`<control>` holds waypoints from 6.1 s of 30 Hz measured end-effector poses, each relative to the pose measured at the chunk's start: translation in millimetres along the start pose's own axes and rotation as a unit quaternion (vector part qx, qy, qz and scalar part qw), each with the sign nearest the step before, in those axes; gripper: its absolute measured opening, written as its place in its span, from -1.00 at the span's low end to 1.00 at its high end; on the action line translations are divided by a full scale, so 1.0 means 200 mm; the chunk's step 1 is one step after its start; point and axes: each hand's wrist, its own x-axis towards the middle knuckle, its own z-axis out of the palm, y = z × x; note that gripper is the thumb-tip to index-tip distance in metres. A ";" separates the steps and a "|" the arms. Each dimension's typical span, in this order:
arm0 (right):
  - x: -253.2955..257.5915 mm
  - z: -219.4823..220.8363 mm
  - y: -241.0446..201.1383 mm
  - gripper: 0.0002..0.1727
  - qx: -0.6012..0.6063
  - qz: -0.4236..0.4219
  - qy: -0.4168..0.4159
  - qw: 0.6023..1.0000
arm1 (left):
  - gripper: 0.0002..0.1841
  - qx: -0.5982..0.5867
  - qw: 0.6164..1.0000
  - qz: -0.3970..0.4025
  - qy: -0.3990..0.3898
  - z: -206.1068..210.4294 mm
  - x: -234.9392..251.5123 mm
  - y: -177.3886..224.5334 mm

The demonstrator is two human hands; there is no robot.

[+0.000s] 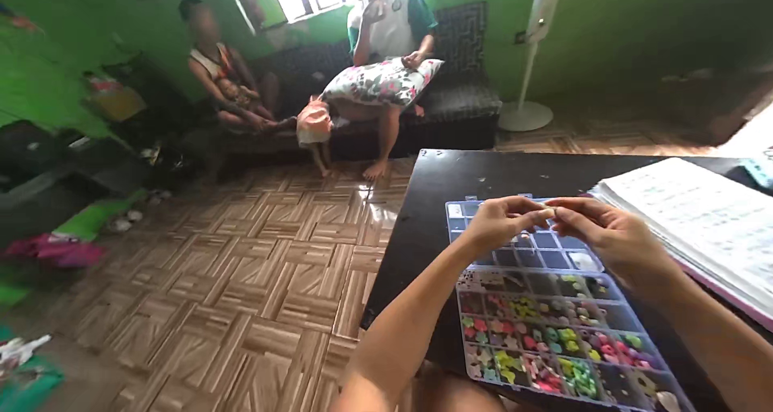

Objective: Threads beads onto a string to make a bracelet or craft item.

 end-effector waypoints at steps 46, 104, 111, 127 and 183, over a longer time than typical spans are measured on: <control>-0.04 -0.03 -0.10 -0.82 0.208 0.043 0.002 0.977 | -0.88 0.019 0.998 0.060 -0.008 0.01 -0.04 -0.05; -0.05 -0.06 -0.09 -0.76 0.100 -0.067 -0.034 0.992 | -0.92 -0.014 0.998 0.058 0.003 0.01 -0.03 -0.06; -0.05 -0.07 -0.10 -0.76 0.072 -0.091 -0.024 0.993 | -0.90 -0.008 0.998 0.055 0.007 0.01 -0.03 -0.06; -0.05 -0.06 -0.10 -0.77 0.073 -0.101 -0.035 0.992 | -0.86 -0.027 0.998 0.061 0.004 0.00 -0.03 -0.07; -0.04 -0.07 -0.09 -0.92 0.035 -0.134 -0.040 0.990 | -0.84 -0.078 0.996 0.027 -0.017 -0.01 -0.04 -0.04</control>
